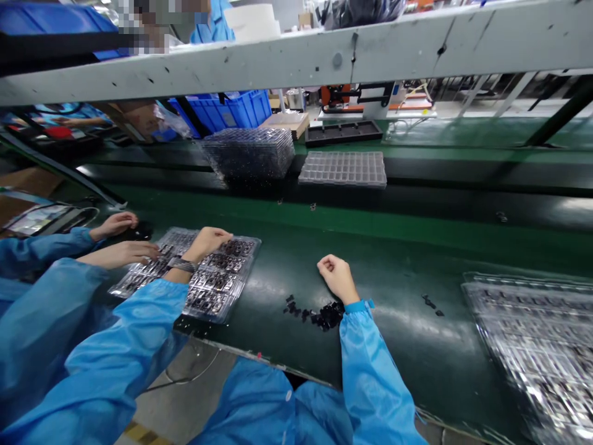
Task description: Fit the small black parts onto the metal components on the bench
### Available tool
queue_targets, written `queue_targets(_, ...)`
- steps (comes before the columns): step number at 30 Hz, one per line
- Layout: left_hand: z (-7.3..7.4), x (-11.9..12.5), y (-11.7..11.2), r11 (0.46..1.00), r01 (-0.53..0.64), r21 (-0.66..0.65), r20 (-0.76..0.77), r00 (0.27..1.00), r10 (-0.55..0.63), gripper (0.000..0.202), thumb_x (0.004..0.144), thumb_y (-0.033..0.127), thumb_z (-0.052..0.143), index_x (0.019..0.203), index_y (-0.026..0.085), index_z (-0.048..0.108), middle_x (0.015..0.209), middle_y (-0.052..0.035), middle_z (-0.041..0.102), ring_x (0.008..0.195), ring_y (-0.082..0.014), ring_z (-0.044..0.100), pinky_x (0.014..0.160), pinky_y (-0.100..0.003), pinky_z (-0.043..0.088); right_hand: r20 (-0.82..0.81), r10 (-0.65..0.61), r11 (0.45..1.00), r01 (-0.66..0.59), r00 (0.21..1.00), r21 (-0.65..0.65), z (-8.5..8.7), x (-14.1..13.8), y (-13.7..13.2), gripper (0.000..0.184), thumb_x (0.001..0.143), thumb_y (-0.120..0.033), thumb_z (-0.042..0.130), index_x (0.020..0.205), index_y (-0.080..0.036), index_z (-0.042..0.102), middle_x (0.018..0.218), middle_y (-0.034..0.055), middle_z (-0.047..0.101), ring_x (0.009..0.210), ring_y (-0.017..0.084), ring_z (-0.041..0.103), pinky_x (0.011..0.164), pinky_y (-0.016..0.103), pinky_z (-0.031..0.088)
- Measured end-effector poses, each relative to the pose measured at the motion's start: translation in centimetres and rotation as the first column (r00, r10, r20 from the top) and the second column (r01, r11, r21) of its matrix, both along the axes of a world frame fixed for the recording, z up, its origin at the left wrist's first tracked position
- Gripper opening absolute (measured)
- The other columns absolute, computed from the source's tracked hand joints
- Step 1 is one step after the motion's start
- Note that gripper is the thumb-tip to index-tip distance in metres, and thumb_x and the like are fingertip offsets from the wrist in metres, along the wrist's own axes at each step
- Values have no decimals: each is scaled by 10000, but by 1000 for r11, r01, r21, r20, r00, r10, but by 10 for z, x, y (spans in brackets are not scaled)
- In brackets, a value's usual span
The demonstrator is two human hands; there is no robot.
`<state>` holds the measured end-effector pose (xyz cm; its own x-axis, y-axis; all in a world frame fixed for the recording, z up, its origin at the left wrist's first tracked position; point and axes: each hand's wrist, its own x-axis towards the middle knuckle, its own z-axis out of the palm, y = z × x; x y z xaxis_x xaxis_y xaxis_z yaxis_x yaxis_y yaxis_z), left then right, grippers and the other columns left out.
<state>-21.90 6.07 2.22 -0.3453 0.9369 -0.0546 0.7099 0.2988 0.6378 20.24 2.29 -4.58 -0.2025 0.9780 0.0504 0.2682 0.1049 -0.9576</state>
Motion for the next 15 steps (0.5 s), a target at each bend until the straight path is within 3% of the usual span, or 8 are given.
queue_targets(4, 16, 35, 13, 985, 171, 28, 25, 985, -172, 369, 695, 516, 761, 743, 151, 780, 715, -76, 746, 685, -216, 637, 612, -273, 426, 274, 216, 975, -224, 937, -1, 14, -2, -11, 102, 814, -292, 697, 800, -192, 703, 650, -6, 652, 587, 139, 551, 597, 249, 380)
queue_targets(9, 22, 116, 44, 893, 449, -33, 118, 889, -442, 350, 769, 493, 730, 822, 151, 777, 730, -70, 747, 535, -166, 600, 556, -273, 433, 420, 407, 909, -406, 811, -96, 28, -4, -20, 105, 787, -236, 810, 845, -190, 736, 626, -50, 648, 598, 117, 575, 736, 253, 395)
queue_targets(12, 18, 159, 68, 919, 390, -63, 111, 917, -382, 270, 778, 426, 754, 790, 156, 768, 710, -63, 736, 556, -166, 619, 579, -268, 446, 490, 484, 867, -475, 725, -154, 30, -7, -20, 172, 762, -265, 870, 852, -195, 741, 628, -70, 655, 623, 110, 618, 869, 269, 396)
queue_targets(15, 19, 192, 82, 963, 264, -58, 44, 964, -262, 238, 796, 386, 782, 853, 155, 768, 820, -107, 747, 774, -233, 691, 687, -297, 490, 579, 522, 829, -531, 626, -173, 29, -15, -23, 267, 739, -350, 902, 894, -208, 738, 689, -69, 695, 688, 122, 667, 836, 242, 412)
